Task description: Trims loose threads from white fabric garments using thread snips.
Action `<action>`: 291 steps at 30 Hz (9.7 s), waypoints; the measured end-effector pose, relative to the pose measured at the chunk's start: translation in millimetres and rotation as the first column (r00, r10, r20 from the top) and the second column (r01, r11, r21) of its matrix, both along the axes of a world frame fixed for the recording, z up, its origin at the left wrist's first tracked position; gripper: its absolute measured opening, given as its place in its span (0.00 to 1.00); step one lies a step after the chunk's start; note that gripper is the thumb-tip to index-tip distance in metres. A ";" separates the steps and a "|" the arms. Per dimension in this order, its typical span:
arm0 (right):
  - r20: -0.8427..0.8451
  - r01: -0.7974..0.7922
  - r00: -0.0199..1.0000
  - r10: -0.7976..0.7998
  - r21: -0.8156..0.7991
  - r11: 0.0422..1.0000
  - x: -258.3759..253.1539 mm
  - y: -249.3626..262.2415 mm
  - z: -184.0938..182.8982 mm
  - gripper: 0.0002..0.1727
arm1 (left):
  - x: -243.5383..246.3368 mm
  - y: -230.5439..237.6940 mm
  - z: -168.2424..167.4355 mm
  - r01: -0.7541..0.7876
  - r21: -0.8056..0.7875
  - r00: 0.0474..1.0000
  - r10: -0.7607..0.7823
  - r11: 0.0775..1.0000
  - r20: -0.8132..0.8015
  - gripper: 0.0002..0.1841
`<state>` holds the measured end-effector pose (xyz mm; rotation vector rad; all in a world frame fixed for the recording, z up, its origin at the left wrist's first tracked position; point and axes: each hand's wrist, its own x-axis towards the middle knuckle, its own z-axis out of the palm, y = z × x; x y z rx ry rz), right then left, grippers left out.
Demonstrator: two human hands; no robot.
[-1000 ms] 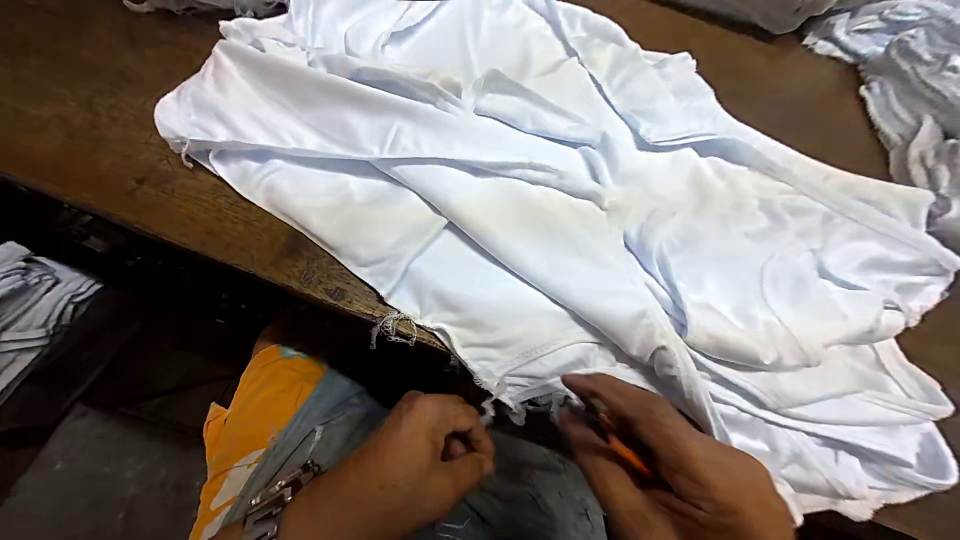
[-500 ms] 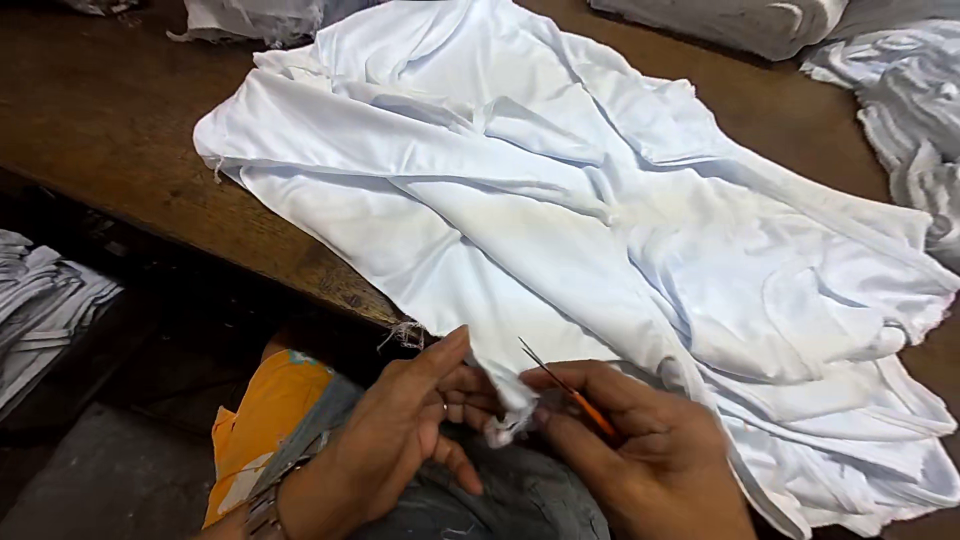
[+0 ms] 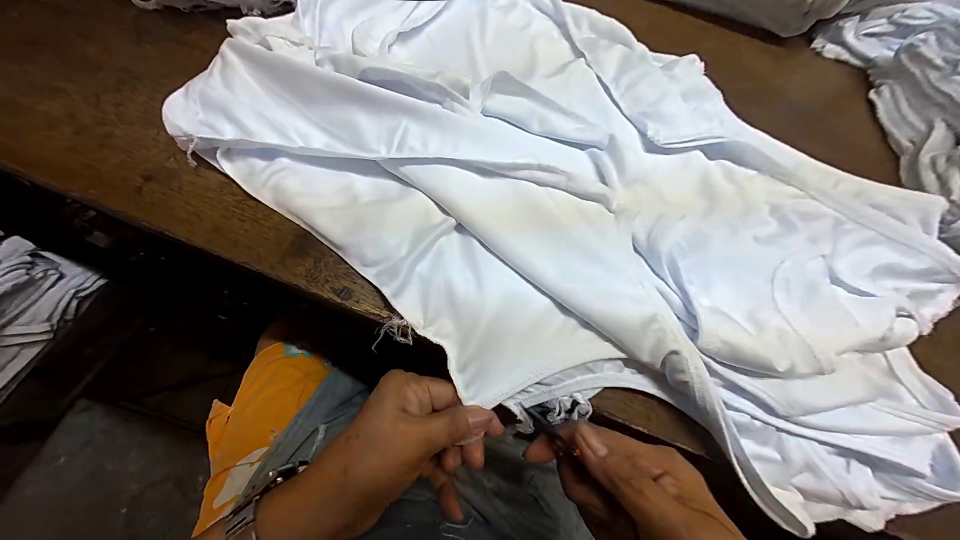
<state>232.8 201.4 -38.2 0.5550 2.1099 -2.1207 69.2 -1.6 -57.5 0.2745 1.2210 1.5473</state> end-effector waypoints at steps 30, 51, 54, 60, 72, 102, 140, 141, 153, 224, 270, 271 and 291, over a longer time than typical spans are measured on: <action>-0.240 0.046 0.963 0.122 0.593 0.804 -22.6 -31.9 10.3 0.22 | 14.8 -20.5 -12.4 0.073 0.083 0.981 -0.057 0.994 -0.186 0.12; -0.367 0.087 0.880 0.300 0.748 0.658 -38.4 -6.8 41.9 0.09 | -53.8 -8.3 37.8 -0.125 0.132 0.979 0.144 0.983 -0.142 0.18; -0.346 0.082 0.894 0.284 0.749 0.657 -35.1 -9.1 35.3 0.09 | -47.4 -6.7 31.6 -0.174 0.080 0.953 0.188 0.982 -0.236 0.14; -0.244 0.016 0.964 0.103 0.441 0.897 -43.0 -34.0 16.5 0.17 | -32.1 -32.9 9.4 -0.249 0.128 0.892 0.278 0.960 -0.355 0.13; -0.069 0.123 0.989 -0.129 -0.089 0.988 -80.1 -76.7 -11.0 0.22 | -31.5 -41.0 6.8 -0.248 0.178 0.904 0.294 0.952 -0.310 0.13; -0.443 0.427 0.891 0.096 0.892 0.147 -75.1 -45.4 -20.4 0.18 | 2.6 -31.4 -26.1 0.133 0.042 0.787 -0.080 0.990 -0.612 0.05; 0.039 -0.135 0.991 0.131 0.174 0.975 14.1 16.3 -7.7 0.24 | 16.6 4.4 -13.6 0.061 0.009 0.995 -0.062 0.998 0.081 0.06; 0.043 -0.138 0.990 0.133 0.164 0.977 13.0 15.3 -8.2 0.24 | 16.5 3.3 -12.9 0.067 0.011 0.995 -0.068 0.998 0.080 0.05; 0.004 -0.200 0.977 0.214 0.372 0.906 -8.9 13.6 -14.3 0.24 | 16.1 1.4 -13.6 0.069 -0.002 0.991 -0.069 0.998 0.117 0.06; -0.357 0.319 0.932 0.056 0.886 0.337 -41.6 -47.4 1.7 0.29 | -24.0 -52.4 -28.2 0.165 0.009 0.849 -0.137 0.986 -0.510 0.09; -0.388 0.309 0.920 0.060 0.809 0.499 -4.3 -27.6 -8.1 0.08 | 2.4 57.7 21.3 0.029 -0.075 0.990 -0.039 0.997 -0.135 0.13; -0.399 0.316 0.916 0.047 0.788 0.529 -4.0 -28.3 -10.8 0.07 | 3.2 59.1 20.8 0.028 -0.103 0.990 -0.042 0.994 -0.138 0.11; 0.001 0.172 0.980 -0.200 -0.523 0.835 5.4 -15.6 -21.1 0.28 | 2.6 25.6 15.4 -0.006 0.086 0.990 0.018 0.996 -0.139 0.07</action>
